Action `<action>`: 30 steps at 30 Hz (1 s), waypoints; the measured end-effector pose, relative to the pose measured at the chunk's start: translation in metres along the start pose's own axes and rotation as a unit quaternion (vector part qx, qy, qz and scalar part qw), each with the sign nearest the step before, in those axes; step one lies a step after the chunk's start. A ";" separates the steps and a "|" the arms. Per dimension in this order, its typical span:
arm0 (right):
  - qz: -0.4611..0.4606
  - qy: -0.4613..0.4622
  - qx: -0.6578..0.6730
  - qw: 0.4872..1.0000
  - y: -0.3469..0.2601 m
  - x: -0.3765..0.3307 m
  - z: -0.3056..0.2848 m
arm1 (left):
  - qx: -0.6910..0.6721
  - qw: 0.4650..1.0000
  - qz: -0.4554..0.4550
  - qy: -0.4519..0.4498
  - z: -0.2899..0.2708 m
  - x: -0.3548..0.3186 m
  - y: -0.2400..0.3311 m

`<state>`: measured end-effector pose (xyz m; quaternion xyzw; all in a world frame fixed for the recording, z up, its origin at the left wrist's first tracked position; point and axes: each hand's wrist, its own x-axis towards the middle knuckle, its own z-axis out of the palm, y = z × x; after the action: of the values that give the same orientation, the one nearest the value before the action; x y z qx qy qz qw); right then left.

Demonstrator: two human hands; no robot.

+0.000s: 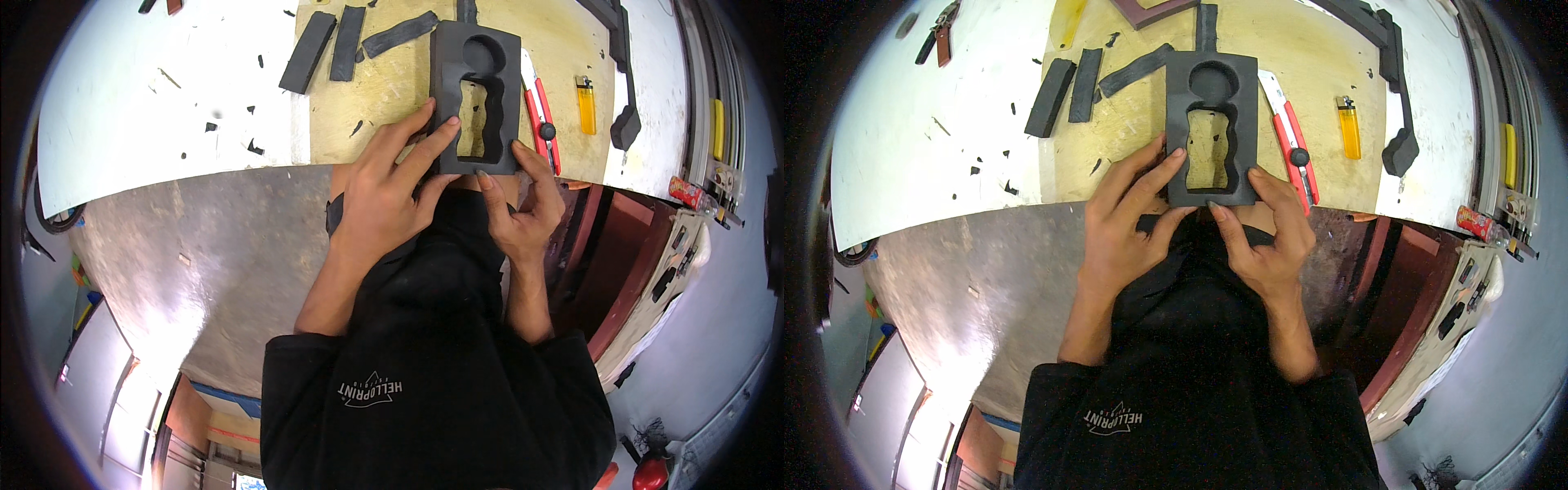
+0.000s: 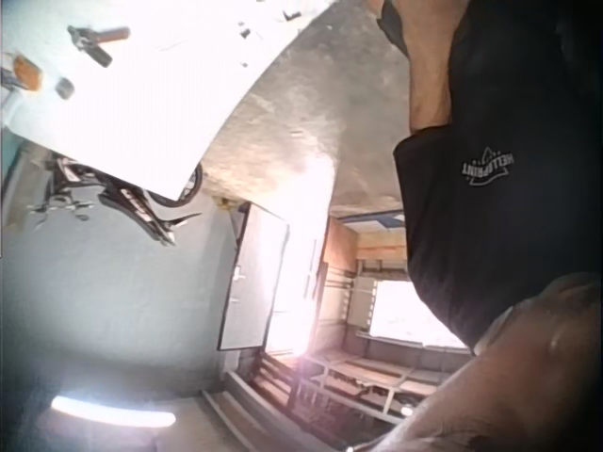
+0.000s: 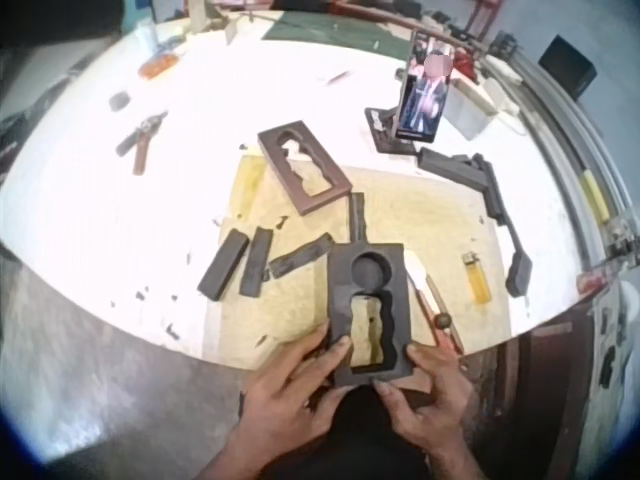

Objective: The person uses a red utility knife to cut and trim a rectangular piece of black foam with a pre-cut interior shape. They repeatedly rotate the foam, slice along the edges, and remove small offcuts, then inspect the cutout by holding it up to the camera.

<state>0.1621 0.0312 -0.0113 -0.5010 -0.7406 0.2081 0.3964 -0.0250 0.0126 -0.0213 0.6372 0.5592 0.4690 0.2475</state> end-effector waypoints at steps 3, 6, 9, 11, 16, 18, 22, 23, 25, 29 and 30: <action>-0.004 0.001 0.010 1.000 0.001 0.000 0.000 | 0.005 1.000 0.002 0.002 0.000 0.000 0.000; -0.002 0.007 0.016 1.000 0.001 0.000 0.000 | 0.004 1.000 0.002 0.007 0.002 0.000 0.001; 0.013 0.011 0.026 1.000 0.000 0.000 -0.001 | 0.004 1.000 -0.009 0.010 0.002 0.000 0.003; 0.049 0.020 0.048 0.997 0.001 -0.001 0.000 | 0.015 1.000 -0.004 0.010 0.000 0.001 0.004; 0.112 0.022 0.049 0.992 -0.002 0.004 0.000 | 0.004 1.000 -0.017 0.004 0.002 0.000 0.006; 0.125 0.023 0.060 0.990 -0.002 0.006 0.000 | 0.003 1.000 -0.019 -0.004 0.001 0.001 0.007; 0.138 0.033 0.092 0.986 -0.004 0.009 0.000 | 0.010 1.000 -0.010 0.009 0.002 0.002 0.006; 0.136 0.039 0.096 0.985 -0.005 0.009 0.001 | 0.010 1.000 -0.008 0.017 0.003 0.002 0.006; 0.144 0.055 0.117 0.981 -0.007 0.010 0.003 | 0.012 1.000 -0.010 0.001 0.001 0.003 0.008; 0.152 0.009 0.106 0.983 0.000 0.005 -0.001 | 0.015 1.000 -0.008 -0.008 -0.002 0.004 0.009; 0.165 0.036 0.146 0.975 -0.002 0.005 -0.001 | 0.006 1.000 0.000 0.000 -0.002 0.004 0.008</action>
<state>0.1610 0.0350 -0.0069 -0.5602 -0.5946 0.3584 0.4518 -0.0236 0.0139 -0.0126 0.6389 0.5617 0.4657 0.2437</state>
